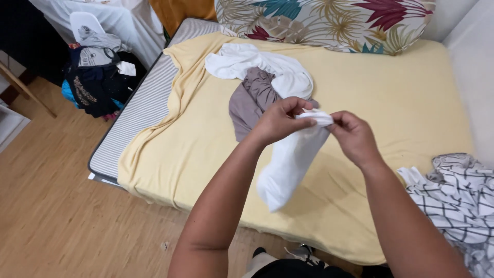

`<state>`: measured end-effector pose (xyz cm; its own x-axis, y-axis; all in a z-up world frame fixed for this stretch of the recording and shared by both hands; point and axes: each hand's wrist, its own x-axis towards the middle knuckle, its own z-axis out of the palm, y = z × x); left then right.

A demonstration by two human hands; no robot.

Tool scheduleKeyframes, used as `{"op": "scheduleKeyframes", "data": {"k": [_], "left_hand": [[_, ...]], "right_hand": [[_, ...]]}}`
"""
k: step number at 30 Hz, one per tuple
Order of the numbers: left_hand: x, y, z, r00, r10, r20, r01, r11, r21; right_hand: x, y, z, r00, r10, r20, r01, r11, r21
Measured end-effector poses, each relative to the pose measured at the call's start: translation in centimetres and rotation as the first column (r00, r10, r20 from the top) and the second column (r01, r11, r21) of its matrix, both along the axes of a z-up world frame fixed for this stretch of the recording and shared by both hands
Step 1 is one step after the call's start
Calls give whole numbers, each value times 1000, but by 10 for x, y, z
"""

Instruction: The person folds a patterned pillowcase and a white towel on a bed. They then place the folded pillowcase into a white storage cabinet and continue folding the towel.

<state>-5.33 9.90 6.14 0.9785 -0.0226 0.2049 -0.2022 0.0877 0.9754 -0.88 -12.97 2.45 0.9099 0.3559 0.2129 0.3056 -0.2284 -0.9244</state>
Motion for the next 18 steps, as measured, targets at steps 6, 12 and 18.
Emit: {"op": "scheduleKeyframes", "data": {"k": [6,12,18], "left_hand": [[33,-35,-24,984,-74,164,4,920,393],[62,-73,-15,971,56,234,-43,997,-58],[70,-100,15,992,-25,120,36,995,-93]], "right_hand": [[20,-37,26,999,30,-19,-28,994,103],[38,-76,37,989,118,-93,-96,972,215],[74,-109,37,999,-42,-32,49,959,278]]}}
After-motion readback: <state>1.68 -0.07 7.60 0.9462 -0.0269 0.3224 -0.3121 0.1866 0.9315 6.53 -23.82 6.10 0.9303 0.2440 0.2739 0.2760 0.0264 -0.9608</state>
